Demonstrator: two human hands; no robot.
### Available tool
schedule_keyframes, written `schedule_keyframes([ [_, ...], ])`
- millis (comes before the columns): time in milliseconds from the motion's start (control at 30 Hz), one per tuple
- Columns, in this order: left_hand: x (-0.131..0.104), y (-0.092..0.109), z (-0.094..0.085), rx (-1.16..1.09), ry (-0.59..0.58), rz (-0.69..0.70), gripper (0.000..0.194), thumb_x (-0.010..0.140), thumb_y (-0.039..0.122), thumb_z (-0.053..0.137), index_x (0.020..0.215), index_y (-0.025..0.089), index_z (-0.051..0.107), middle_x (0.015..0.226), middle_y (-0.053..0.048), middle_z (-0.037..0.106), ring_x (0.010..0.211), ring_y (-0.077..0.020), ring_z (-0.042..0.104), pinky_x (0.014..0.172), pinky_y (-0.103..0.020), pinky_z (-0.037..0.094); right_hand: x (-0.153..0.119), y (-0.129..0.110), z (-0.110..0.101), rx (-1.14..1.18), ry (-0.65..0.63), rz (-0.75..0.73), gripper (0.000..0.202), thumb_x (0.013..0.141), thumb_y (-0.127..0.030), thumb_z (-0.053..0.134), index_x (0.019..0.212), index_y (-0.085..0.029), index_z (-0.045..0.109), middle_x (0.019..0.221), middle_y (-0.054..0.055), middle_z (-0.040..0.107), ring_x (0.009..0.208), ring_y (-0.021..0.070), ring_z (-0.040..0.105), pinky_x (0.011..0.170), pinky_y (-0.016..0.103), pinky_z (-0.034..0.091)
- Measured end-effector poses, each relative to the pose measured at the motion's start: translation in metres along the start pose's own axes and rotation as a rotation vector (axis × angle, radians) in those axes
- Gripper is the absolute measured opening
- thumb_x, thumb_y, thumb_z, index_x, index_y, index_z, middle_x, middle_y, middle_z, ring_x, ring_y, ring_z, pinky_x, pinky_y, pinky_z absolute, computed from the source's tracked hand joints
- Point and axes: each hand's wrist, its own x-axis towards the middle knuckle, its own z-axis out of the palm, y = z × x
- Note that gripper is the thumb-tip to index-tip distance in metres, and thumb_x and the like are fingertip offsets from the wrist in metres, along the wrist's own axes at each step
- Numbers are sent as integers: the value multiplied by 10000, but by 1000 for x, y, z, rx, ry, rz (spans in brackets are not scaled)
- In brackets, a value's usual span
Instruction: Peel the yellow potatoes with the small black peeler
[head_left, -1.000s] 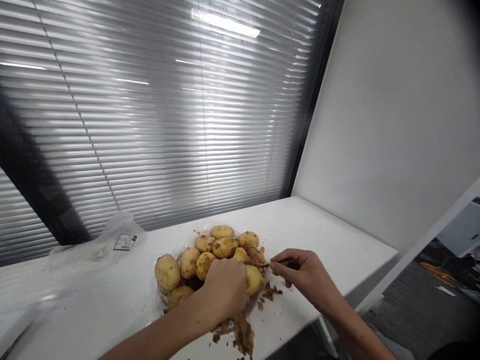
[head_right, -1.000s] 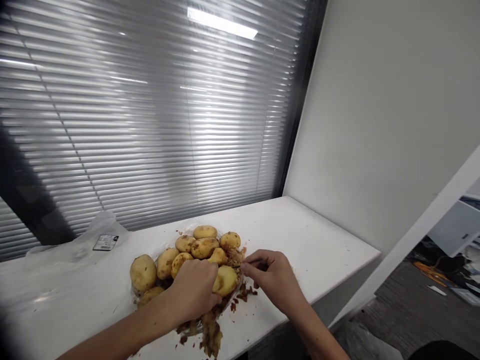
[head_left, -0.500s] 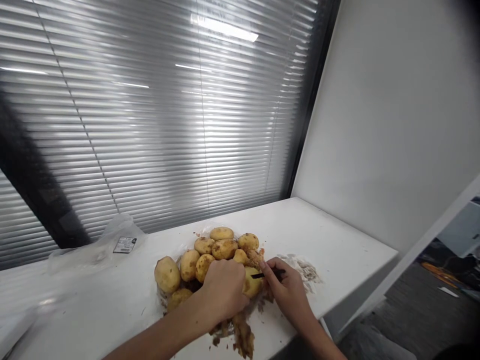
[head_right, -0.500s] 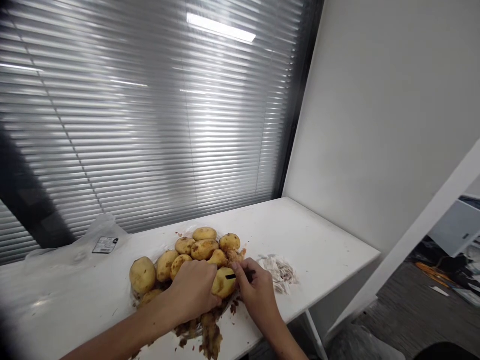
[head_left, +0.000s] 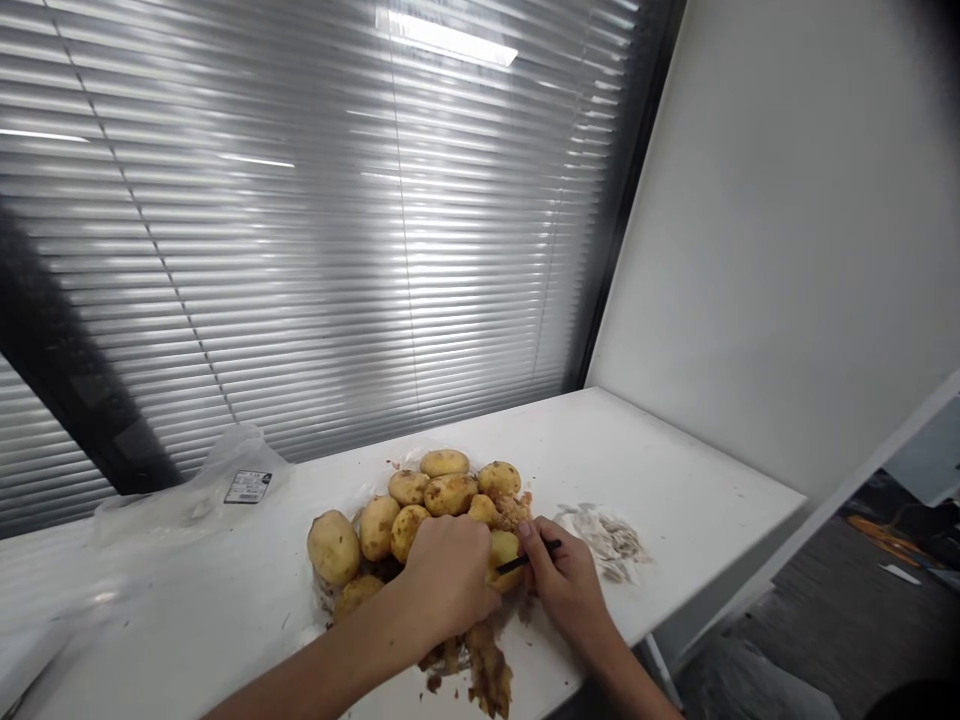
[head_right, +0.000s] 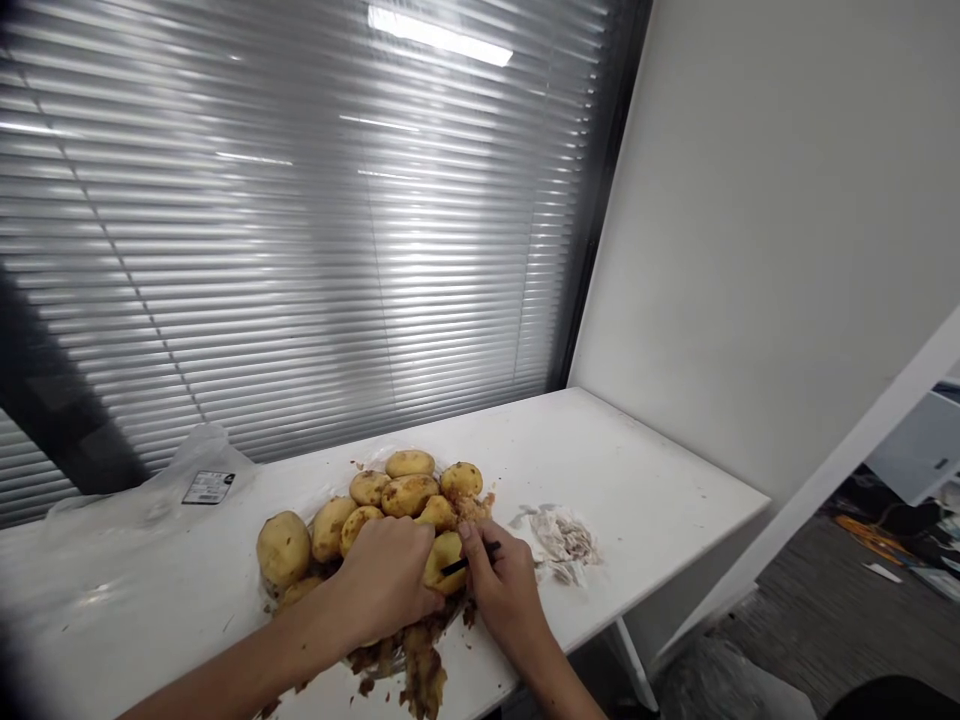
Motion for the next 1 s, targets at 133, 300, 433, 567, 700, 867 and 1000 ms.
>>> schedule_keyframes([
  [133,2,-1,2,-1,-5,-4,282,700,423,574,813,178,660,819,-103,700,783,-331,669,669,-415,516,0,-2,-2,-78,35,-47,447,903,-539,471,595,-215,454,472,-52,424,442,105,394,430,223,308],
  [300,2,-1,2,-4,-13,-5,280,685,393,591,836,170,666,838,-116,705,798,-343,668,673,-425,517,1,-1,-2,-132,86,-21,473,938,-543,394,606,-215,470,437,-45,443,416,114,411,423,227,304],
  [433,2,0,0,7,-20,-6,259,683,379,599,818,167,659,823,-109,701,792,-334,671,672,-409,516,-1,-1,0,-136,74,9,497,938,-561,387,601,-212,495,420,-30,481,401,123,454,425,228,321],
  [567,0,1,-2,6,-35,-21,266,680,369,606,840,166,668,837,-109,705,816,-333,674,685,-397,516,-2,-1,-1,-178,86,-24,505,943,-560,376,596,-216,504,424,-22,501,399,130,472,431,236,327],
  [700,-1,2,-4,-5,-50,-8,281,697,359,593,879,162,677,882,-122,709,843,-340,673,703,-409,519,-1,0,-1,-196,145,-51,508,947,-557,365,614,-215,538,419,-21,504,390,134,465,430,243,330],
  [867,0,1,-1,-6,-25,-19,273,670,358,614,853,164,672,859,-116,707,823,-337,671,697,-412,520,-1,3,-3,-183,103,-62,505,949,-548,365,596,-218,514,425,-27,486,395,128,459,427,239,323],
  [1000,1,1,1,-4,-31,-11,271,678,345,589,862,163,668,865,-121,706,836,-338,670,707,-416,516,0,3,-9,-229,175,-66,506,951,-547,364,601,-217,521,427,-22,496,415,136,481,452,243,341],
])
